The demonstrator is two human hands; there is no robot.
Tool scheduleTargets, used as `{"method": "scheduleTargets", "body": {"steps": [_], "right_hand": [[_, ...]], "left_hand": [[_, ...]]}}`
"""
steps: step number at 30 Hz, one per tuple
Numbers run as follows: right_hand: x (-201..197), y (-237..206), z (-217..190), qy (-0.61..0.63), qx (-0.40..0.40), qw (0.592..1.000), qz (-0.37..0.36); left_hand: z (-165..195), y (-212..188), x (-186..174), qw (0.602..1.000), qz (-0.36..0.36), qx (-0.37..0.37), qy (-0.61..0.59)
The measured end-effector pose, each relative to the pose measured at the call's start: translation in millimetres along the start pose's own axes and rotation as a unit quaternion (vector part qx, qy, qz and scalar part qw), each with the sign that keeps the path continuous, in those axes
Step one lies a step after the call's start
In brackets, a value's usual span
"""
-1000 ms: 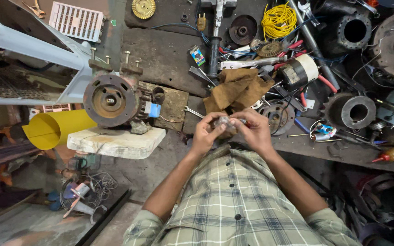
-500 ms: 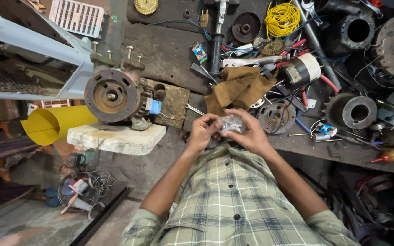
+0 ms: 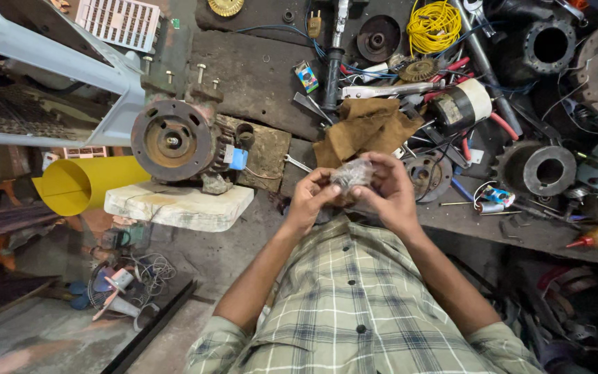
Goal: The person works on an electric motor at a cluttered workbench. They handle the motor end bell and fan cover, fit a cover onto the motor housing, then use a wrench to tighten bolts on the motor body, repositioning the motor on a stone block while working.
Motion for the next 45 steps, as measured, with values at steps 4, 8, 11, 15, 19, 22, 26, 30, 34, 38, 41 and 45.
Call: {"method": "scheduleTargets", "body": {"steps": [4,8,11,15,19,22,26,30,34,38,41,45], "right_hand": [[16,2,-49,-0.325,-0.144,0.934,-0.037],[32,4,-55,-0.425,-0.145,0.889,-0.091],[38,3,-59,-0.424,-0.163,0.887,-0.081],[49,-1,-66,-0.447,-0.204,0.866,-0.089],[65,-12,-85,-0.499,-0.327,0.795,-0.109],[69,-15,-88,-0.518,-0.352,0.769,-0.126],[65,-16,-83,-0.521,-0.347,0.770,-0.126],[43,-10,-61,-0.487,-0.257,0.832,-0.074],[-2,-7,-2,-0.155,-0.033,0.987,-0.004],[-34,-9,47,-0.019,0.046,0.997,0.055],[-36,-7,69,0.149,0.069,0.984,0.063],[-17,-10,89,0.358,0.175,0.915,0.061]], "left_hand": [[-9,2,-9,0.999,0.010,0.025,0.028],[-17,3,-17,0.998,0.031,0.038,0.034],[-15,5,-21,0.993,0.052,0.063,0.081],[-22,9,-31,0.989,0.105,0.051,0.093],[-28,11,-30,0.992,0.109,0.045,0.038],[-24,10,-28,0.993,0.099,0.047,0.046],[-8,7,-24,0.991,0.077,0.069,0.083],[-5,4,-22,0.990,0.096,0.033,0.099],[15,1,-11,0.986,0.092,0.047,0.132],[75,-13,16,0.924,0.063,0.214,0.310],[97,-15,21,0.904,0.125,0.211,0.350],[120,-15,67,0.800,0.051,0.274,0.531]]}}
Point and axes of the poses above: each hand's wrist, its own y-axis towards the middle knuckle, its own x-axis out of the palm, z = x × y, the point moved 10 cm from there along y, towards the middle knuckle, and after that the axes turned 6 degrees about y, right-handed, at the moved point
